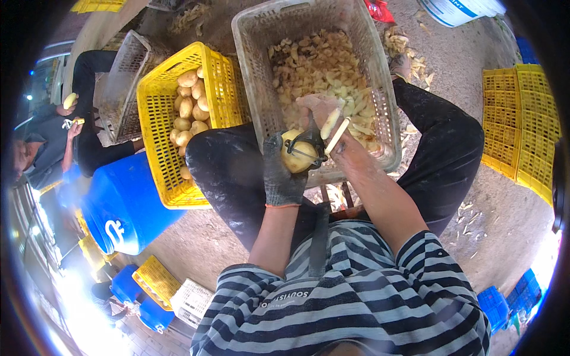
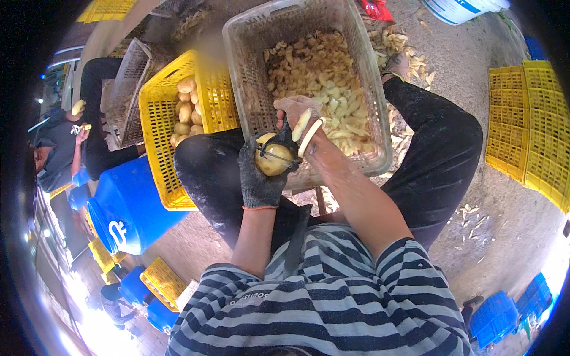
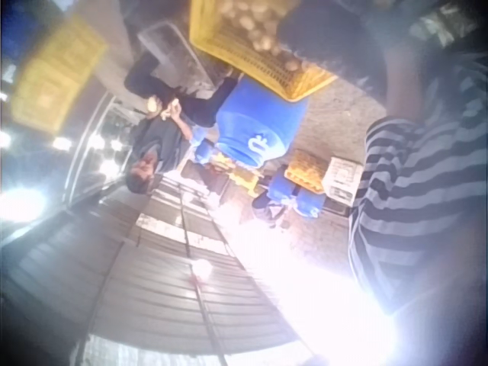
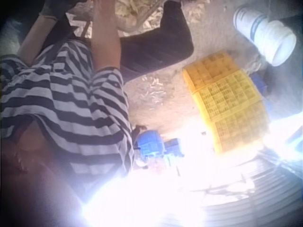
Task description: The person sits on the floor and peels potatoes using a handheld peeler. They place the peeled potatoes into a yellow crate and the peels into a grey basket.
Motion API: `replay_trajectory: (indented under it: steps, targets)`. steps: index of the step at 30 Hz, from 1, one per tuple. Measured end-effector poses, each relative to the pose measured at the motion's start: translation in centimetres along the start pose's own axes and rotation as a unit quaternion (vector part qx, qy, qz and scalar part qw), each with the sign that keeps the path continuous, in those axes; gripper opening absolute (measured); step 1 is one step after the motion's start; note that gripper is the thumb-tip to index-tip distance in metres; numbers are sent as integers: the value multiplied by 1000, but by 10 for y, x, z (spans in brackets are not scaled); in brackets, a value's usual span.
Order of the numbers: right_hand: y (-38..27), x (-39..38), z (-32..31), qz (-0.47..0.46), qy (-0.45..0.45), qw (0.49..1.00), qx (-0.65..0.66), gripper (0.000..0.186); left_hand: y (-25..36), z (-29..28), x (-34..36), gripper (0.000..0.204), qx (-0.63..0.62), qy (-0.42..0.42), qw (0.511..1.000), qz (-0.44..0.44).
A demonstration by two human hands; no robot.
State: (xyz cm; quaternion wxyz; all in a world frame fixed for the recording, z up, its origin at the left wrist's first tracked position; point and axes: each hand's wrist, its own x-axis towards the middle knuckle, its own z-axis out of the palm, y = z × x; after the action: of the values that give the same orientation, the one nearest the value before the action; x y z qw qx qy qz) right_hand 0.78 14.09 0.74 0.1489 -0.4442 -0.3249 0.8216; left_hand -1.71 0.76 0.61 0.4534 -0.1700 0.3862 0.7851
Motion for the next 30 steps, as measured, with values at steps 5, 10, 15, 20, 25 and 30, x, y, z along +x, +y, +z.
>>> replay_trajectory:
  steps: [5,10,15,20,25,30]
  targets:
    - [31,80,-59,-69,128,989,11,12,1,20,-24,47,120,-17,991,56]
    - [6,73,-73,-92,148,976,128,18,8,23,-21,48,73,-11,997,-4]
    - [-40,12,-24,-115,135,984,16,17,5,11,-14,37,83,28,994,61]
    - [-30,-23,12,-109,48,993,-3,21,5,12,-15,30,102,-2,991,81]
    - [-17,9,2,-19,48,999,0,18,3,3,-19,32,124,13,987,101]
    - [17,89,-63,-152,192,964,-103,15,5,24,-27,36,134,-25,987,86]
